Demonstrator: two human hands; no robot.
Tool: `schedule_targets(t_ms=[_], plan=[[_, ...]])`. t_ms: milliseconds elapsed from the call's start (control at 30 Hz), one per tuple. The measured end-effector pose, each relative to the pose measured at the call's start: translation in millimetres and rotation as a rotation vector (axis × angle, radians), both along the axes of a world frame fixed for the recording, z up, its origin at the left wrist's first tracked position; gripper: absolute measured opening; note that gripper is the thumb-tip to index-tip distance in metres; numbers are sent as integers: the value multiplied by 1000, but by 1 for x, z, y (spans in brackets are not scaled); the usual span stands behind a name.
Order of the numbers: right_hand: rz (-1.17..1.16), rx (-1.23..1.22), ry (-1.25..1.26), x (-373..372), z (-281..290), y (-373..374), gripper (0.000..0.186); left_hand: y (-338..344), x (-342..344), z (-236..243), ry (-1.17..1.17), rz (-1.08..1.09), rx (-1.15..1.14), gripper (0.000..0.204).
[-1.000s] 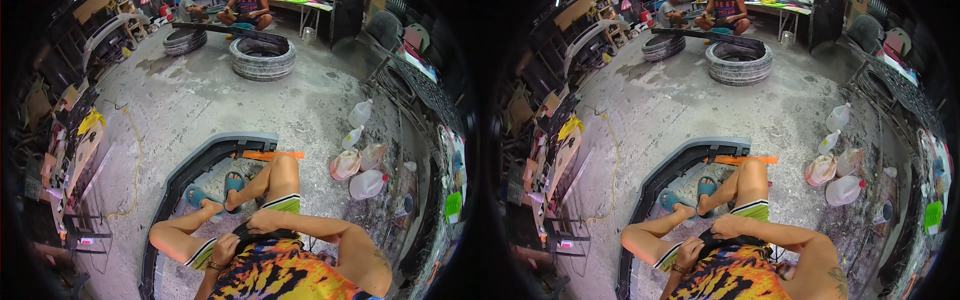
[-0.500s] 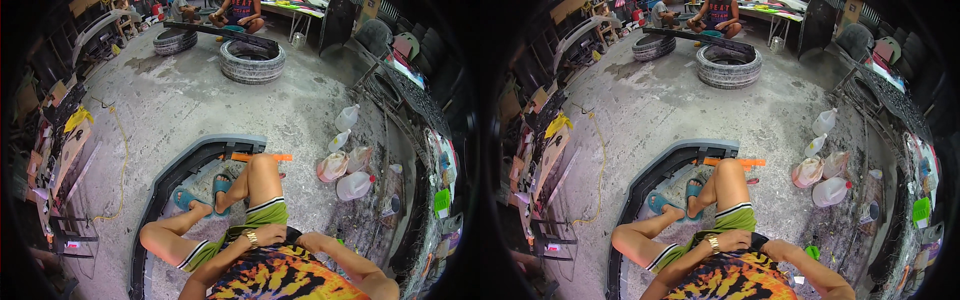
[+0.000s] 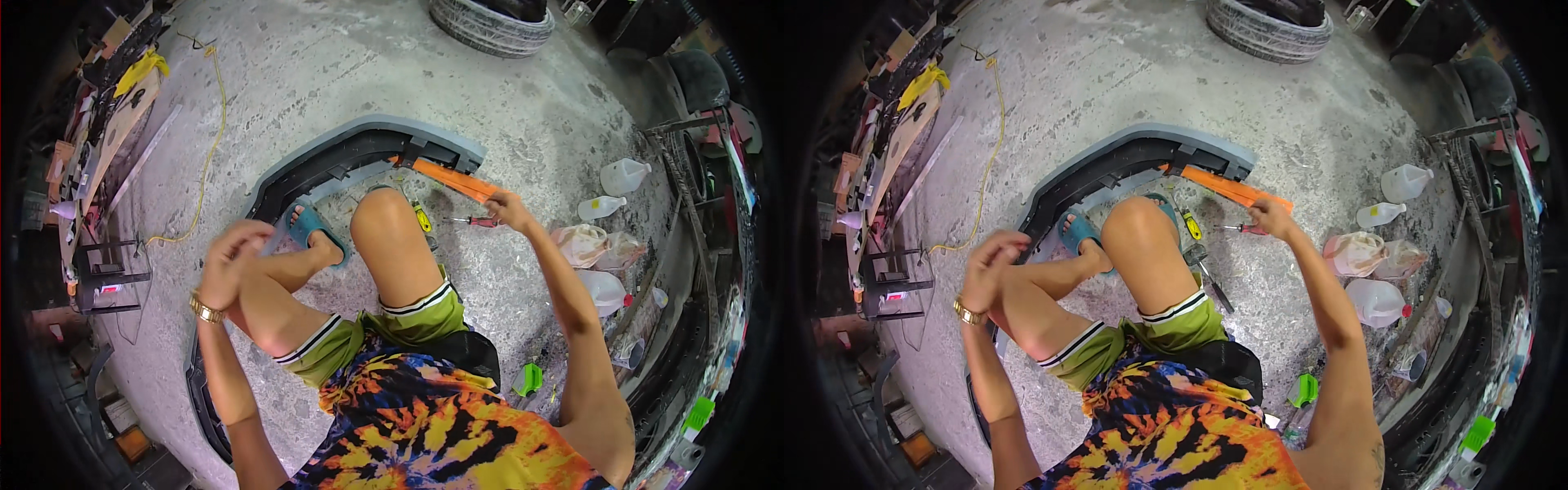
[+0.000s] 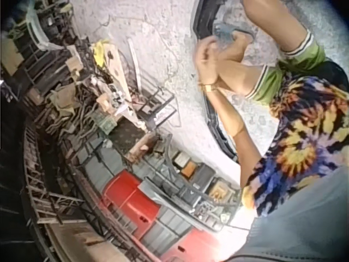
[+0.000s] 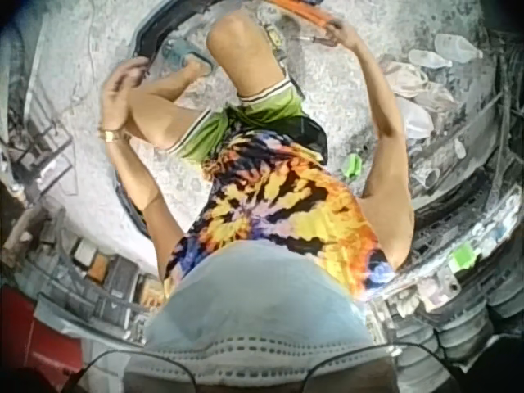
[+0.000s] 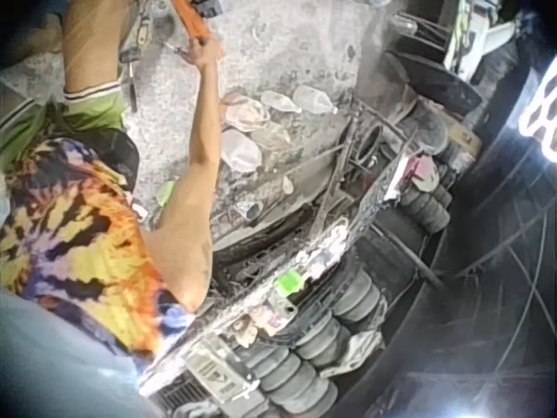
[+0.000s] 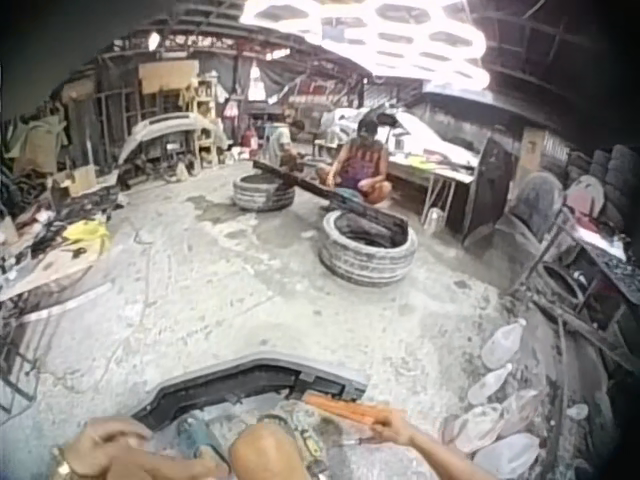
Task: The person aligns orange mold pieces onto a car bumper part, then uses a rubber mallet, scraper, and screwdriver to tap, pry, and adjust the components along the bumper.
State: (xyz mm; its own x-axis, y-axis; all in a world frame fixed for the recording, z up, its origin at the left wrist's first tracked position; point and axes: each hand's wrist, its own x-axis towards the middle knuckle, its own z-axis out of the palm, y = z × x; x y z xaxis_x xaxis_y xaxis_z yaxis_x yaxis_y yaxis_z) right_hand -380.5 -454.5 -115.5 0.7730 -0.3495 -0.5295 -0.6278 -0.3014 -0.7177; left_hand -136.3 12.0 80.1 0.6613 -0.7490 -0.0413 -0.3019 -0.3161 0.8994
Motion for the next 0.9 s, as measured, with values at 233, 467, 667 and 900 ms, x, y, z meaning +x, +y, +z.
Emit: schedule_targets(t_ms=[233, 467, 667, 900], plan=[[549, 591, 301, -1, -15, 97, 32, 13, 81, -22, -275, 71, 403, 20], [405, 416, 356, -110, 83, 151, 63, 28, 83, -33, -112, 74, 249, 24], [262, 402, 340, -152, 106, 161, 51, -40, 58, -31, -84, -91, 85, 25], [-94, 884, 547, -230, 84, 170, 46, -123, 38, -48, -41, -257, -128, 22]])
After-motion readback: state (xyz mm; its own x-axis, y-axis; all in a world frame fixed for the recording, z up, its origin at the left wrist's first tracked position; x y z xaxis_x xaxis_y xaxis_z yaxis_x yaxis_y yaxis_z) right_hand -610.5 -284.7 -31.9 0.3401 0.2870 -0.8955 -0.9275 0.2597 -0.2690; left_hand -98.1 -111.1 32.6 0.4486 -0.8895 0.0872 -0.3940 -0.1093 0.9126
